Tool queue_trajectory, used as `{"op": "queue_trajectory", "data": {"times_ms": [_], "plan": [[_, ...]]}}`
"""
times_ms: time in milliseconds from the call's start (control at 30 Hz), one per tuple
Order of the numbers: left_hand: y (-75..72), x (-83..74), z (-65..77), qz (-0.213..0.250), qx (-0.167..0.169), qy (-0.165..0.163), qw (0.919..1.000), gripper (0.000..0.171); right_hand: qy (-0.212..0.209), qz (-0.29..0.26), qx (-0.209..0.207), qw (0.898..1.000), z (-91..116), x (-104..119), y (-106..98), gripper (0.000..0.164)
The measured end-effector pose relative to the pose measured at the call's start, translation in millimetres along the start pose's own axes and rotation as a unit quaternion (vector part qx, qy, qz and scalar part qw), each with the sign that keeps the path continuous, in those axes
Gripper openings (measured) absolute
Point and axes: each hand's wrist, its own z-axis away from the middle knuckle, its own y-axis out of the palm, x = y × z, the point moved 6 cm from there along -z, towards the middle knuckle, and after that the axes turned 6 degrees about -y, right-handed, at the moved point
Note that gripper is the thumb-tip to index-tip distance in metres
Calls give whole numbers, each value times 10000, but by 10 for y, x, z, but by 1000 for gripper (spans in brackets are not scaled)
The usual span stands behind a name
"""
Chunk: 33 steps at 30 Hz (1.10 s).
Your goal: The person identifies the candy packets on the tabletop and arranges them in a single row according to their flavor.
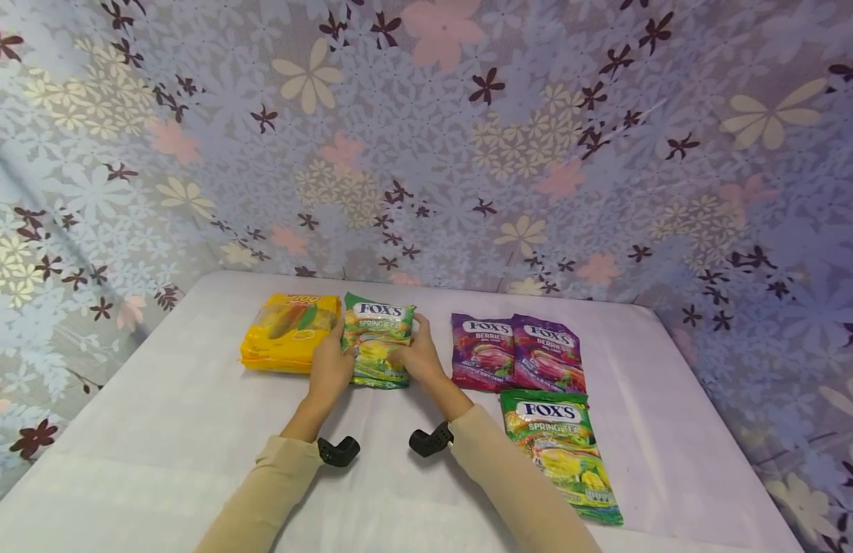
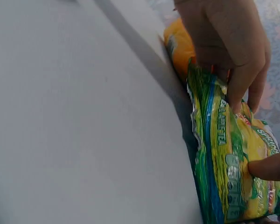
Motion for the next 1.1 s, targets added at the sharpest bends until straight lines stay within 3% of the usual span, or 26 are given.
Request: {"op": "queue_trajectory", "data": {"times_ms": [467,900,1100], "plan": [[-15,-57,32,-831,-580,280,9945,49,167,1235,271,9918,-83,-62,-13,95],[-50,-12,-6,-1111,-933,181,9893,43,111,1679,332,9852,-122,-64,40,90],[-34,-27,12,-1094,-900,253,9896,42,65,1558,270,9874,-106,-55,34,87]]}}
